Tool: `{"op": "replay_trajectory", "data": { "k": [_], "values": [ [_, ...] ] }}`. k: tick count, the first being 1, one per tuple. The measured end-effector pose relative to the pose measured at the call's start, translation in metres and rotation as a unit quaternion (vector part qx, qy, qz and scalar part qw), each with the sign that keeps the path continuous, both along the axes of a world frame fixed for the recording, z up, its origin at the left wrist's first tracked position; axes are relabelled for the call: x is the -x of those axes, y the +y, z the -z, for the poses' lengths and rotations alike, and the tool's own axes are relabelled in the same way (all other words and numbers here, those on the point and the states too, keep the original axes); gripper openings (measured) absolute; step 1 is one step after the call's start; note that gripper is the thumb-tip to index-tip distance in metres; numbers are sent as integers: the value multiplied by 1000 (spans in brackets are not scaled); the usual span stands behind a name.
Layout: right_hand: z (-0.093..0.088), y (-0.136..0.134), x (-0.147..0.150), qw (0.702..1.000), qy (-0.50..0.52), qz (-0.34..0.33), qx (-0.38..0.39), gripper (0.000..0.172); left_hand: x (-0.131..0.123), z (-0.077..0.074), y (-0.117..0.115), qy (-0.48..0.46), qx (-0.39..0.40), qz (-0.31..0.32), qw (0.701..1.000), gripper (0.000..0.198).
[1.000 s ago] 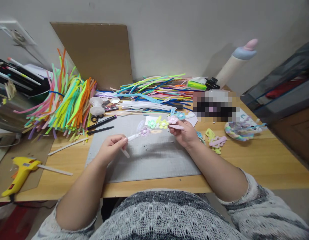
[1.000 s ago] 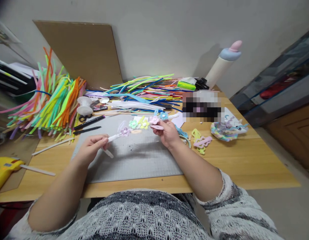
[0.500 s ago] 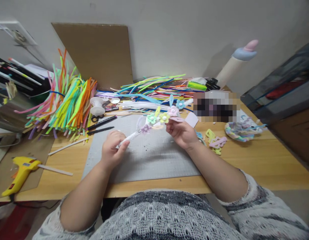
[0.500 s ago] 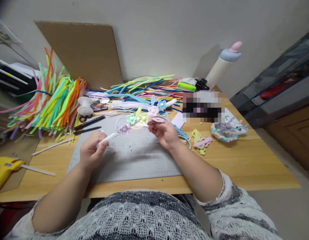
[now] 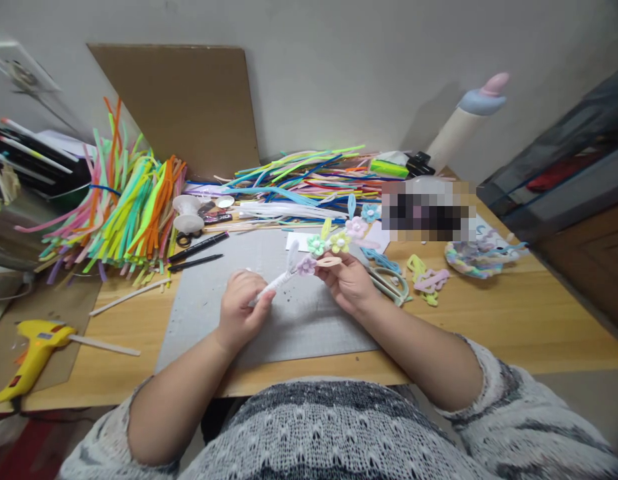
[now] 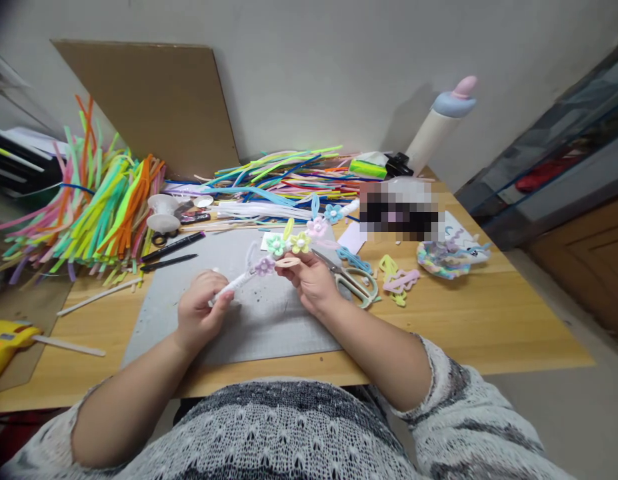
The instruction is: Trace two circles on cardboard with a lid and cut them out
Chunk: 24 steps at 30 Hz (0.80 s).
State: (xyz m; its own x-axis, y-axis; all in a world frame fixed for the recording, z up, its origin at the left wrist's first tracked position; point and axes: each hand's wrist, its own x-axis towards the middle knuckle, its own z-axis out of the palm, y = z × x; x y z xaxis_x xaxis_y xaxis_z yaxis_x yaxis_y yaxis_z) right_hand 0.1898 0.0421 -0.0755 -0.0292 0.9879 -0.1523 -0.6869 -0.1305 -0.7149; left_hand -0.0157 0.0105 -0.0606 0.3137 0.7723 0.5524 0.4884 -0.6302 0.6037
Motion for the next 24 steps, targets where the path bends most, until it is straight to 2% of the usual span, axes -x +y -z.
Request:
{"op": "replay_trajectory", "data": {
  "k": [5,12,18,21,24],
  "values": [
    [3,1,-1,999,11,25,18,30,-5,2,0,-11,25,28,999,19],
    [2,-1,-2,999,15,39,28,25,-10,5,-4,-54,93,47,993,30],
    [5,1,0,999,20,43,27,19,-11,1,-1,-39,114,74,990,24],
    [5,4,-1,999,24,31,30,16,-9,-5,1,-8,123,124,985,15],
    [6,9,-3,999,27,6,32,12,-7,-10,0,-9,184,215,959,23]
  ]
}}
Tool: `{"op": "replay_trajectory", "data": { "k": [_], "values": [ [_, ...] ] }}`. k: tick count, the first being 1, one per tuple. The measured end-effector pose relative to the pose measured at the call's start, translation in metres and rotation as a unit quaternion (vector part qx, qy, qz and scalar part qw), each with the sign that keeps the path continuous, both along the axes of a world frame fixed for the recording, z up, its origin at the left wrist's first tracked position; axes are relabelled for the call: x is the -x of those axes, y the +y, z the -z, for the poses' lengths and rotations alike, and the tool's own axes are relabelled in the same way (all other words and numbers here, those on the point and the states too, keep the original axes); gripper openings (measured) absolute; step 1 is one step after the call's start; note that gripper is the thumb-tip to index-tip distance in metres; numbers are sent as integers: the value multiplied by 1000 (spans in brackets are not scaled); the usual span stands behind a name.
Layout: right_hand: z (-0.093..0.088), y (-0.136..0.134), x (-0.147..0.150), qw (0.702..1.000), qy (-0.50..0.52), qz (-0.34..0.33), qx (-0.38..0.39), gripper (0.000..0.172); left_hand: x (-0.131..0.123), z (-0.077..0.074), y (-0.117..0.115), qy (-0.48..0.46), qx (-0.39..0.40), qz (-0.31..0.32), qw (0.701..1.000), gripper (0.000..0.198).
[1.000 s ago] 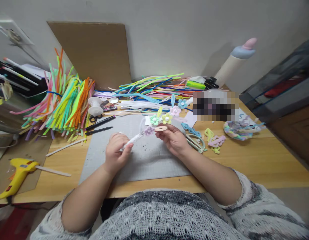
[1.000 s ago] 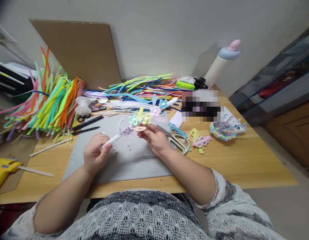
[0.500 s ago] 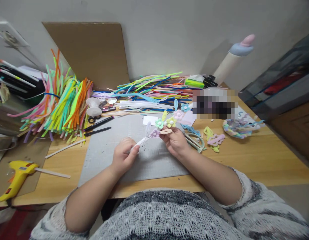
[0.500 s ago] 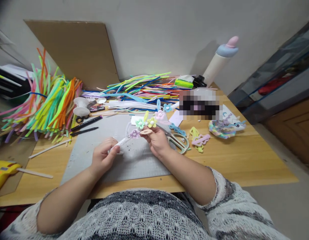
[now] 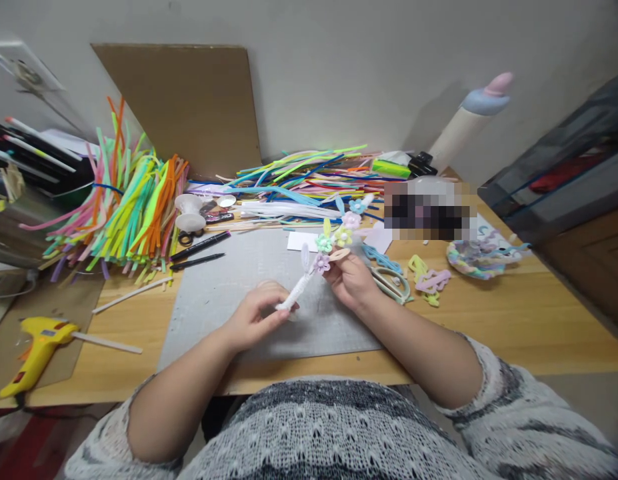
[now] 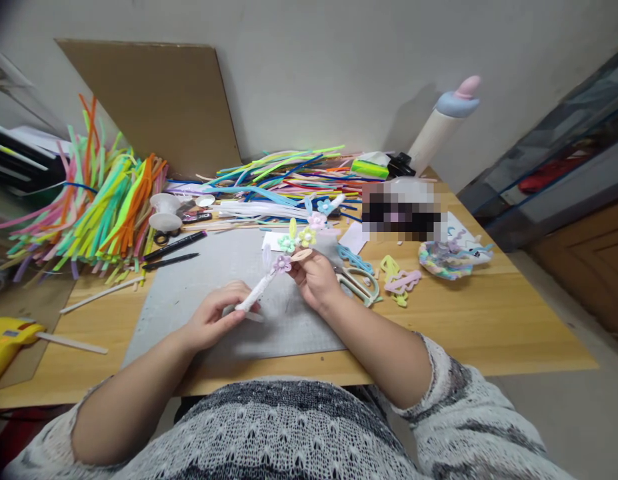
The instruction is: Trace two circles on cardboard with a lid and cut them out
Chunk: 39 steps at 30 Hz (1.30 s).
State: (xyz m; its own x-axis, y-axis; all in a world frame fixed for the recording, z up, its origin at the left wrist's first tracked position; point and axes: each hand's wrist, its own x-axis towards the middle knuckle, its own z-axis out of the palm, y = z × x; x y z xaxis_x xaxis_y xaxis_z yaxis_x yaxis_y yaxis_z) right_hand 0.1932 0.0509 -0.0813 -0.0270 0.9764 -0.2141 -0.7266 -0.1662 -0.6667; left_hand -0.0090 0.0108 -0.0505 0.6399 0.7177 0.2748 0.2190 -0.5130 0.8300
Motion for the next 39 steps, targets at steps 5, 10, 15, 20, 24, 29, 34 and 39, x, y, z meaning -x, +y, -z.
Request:
{"op": "replay_trajectory", "data": {
  "k": [5,10,15,20,24,29,34,39],
  "values": [
    [4,6,0,999,1,-35,-6,9,-1,-2,-2,-34,151,60,986,28],
    [6,6,1,998,-15,-60,-18,13,-7,0,-2,-25,207,58,976,28],
    [6,7,0,995,-37,-87,-28,15,-5,4,-2,-38,272,11,961,28],
    [8,4,-4,992,-65,-106,-20,21,5,3,1,-44,289,-61,954,30],
    [10,2,-5,990,-84,-116,-8,23,8,1,5,-24,291,-110,950,29],
    [12,1,-5,989,-101,-112,-9,23,12,-5,5,-16,276,-126,953,30],
    [13,0,-3,985,-123,-121,-17,27,14,-29,20,-17,226,-147,963,28],
    [14,0,-2,972,-160,-167,-36,30,-3,-43,68,-33,170,-174,969,27]
  ]
}}
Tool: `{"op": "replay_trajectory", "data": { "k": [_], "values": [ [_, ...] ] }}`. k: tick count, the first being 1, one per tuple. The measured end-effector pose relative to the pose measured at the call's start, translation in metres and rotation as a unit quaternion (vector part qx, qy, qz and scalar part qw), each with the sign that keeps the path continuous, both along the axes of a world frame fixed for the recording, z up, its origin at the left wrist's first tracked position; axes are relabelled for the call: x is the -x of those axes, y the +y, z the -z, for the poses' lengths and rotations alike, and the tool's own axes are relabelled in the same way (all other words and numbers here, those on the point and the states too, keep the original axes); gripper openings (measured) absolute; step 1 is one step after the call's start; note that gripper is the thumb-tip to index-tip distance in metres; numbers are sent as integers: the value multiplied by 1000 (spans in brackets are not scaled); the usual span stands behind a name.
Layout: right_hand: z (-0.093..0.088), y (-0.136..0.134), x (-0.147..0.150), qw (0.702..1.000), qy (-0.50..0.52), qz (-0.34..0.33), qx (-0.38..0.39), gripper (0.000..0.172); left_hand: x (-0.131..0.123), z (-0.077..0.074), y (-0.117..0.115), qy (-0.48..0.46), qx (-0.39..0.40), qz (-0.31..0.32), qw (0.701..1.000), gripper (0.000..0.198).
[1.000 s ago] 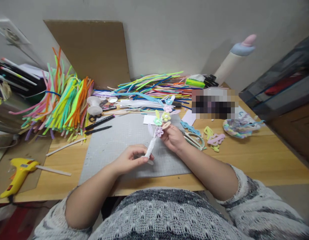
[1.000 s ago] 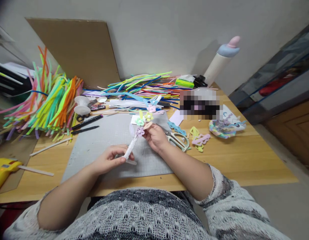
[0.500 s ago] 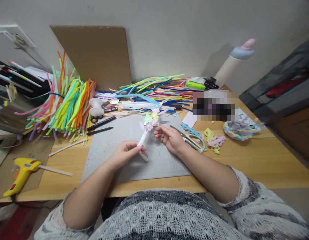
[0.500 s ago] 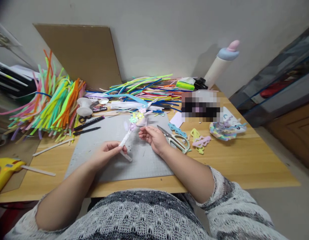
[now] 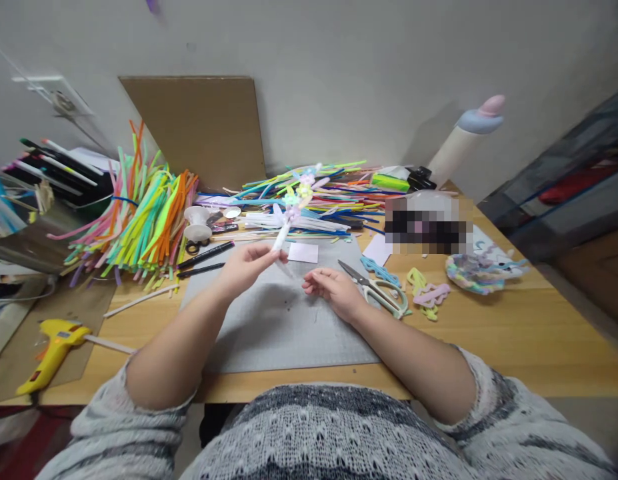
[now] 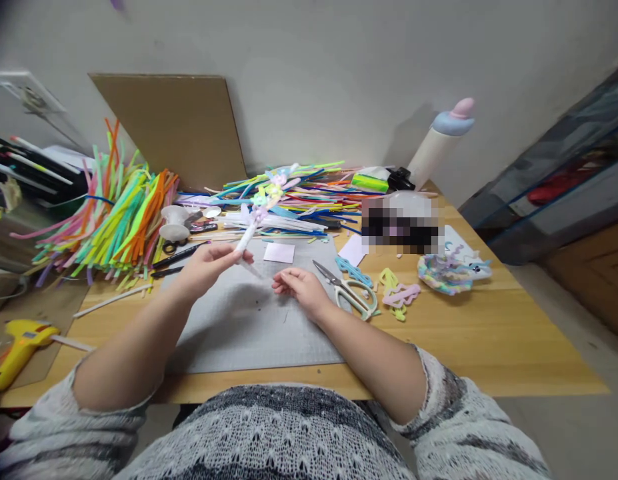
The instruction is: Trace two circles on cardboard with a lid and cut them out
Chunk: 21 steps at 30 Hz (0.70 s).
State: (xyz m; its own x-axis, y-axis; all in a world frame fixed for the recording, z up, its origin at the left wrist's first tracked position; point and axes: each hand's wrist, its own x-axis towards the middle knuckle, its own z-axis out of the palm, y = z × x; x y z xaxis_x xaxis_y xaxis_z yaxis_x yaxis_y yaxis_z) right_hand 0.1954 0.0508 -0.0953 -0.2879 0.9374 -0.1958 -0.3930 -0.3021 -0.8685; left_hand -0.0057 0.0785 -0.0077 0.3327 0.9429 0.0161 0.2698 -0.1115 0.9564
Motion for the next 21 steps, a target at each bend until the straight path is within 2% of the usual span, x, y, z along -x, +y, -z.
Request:
{"op": "replay_trajectory", "data": {
  "k": [5,9,12,15,21],
  "values": [
    [0,-1,-1,999,-33,-36,-20,32,-32,15,52,-17,-23,-27,999,32],
    [-2,-1,-1,997,-52,-50,-31,31,-57,37,76,-23,-23,-45,998,30],
    [-3,-1,-2,996,-61,-57,-35,31,-68,54,81,-10,-11,-46,999,26],
    [-3,-1,-2,996,-65,-59,-35,31,-72,64,79,-4,-8,-41,999,24],
    [-1,0,-2,995,-71,-63,-37,31,-57,61,70,4,-20,-34,999,21]
  ]
}}
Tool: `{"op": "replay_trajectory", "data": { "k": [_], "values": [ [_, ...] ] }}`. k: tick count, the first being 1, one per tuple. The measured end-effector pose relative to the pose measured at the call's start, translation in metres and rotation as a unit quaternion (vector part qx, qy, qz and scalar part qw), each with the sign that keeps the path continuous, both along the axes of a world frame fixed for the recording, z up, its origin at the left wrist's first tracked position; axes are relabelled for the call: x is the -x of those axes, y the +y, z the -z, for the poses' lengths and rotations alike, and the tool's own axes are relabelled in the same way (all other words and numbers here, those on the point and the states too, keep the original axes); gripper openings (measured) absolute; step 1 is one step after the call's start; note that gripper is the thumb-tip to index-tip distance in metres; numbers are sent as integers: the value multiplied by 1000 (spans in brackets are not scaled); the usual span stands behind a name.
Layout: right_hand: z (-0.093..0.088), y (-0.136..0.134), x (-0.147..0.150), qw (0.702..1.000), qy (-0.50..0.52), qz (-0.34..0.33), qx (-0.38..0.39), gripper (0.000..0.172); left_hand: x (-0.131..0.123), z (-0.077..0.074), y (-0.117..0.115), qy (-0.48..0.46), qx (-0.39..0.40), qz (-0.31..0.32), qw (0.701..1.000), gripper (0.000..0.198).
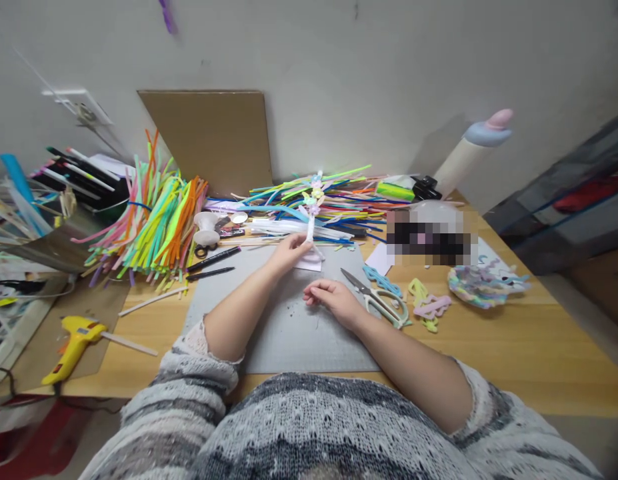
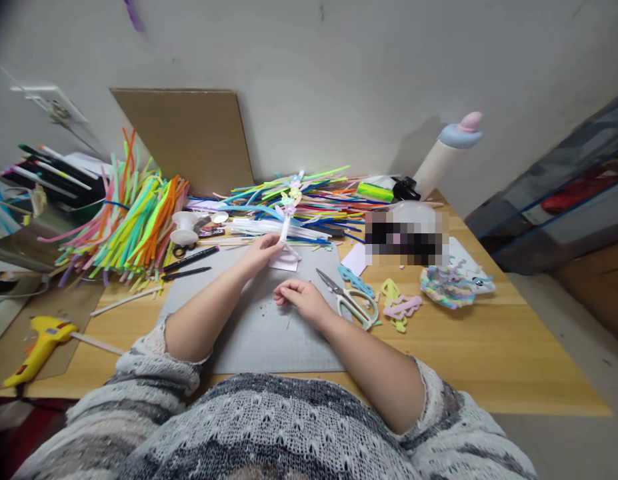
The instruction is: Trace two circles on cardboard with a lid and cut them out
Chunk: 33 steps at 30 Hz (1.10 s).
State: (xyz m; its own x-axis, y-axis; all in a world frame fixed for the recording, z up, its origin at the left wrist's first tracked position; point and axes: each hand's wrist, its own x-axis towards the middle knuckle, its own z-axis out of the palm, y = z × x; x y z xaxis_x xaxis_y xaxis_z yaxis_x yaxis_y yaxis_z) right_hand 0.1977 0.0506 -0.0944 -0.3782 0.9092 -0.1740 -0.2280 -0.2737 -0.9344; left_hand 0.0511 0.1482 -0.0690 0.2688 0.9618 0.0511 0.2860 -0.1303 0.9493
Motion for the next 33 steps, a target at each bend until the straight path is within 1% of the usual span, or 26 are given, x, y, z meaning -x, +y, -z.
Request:
{"op": "replay_trajectory", "data": {
  "k": [3,6,11,15,18,21,26,28,31,33],
  "values": [
    [1,0,0,1000,-8,-1,-2,33,15,-5,-9,27,-7,-45,999,30],
    [0,-1,-1,1000,-21,-2,-6,33,31,-9,-24,60,-10,-92,994,34],
    [-6,-3,0,999,-46,-4,-18,32,56,-11,-59,94,-26,-99,990,32],
    [-6,-5,2,998,-64,-9,-27,31,79,-6,-79,129,-72,-117,982,29],
    [-6,-6,4,996,-77,-14,-36,30,94,1,-82,145,-104,-144,973,24],
    [-6,-8,2,994,-87,-30,-51,31,103,7,-79,146,-106,-171,969,20],
    [-7,-9,-2,990,-102,-59,-77,52,107,13,-77,118,-64,-192,972,22],
    [-7,-8,-2,989,-102,-64,-81,55,108,14,-77,102,-55,-194,974,26],
    [-5,-6,1,990,-98,-60,-82,51,108,19,-76,81,-72,-203,973,22],
    [-8,-9,5,991,-98,-42,-81,45,108,22,-75,79,-83,-199,973,31]
  ]
}}
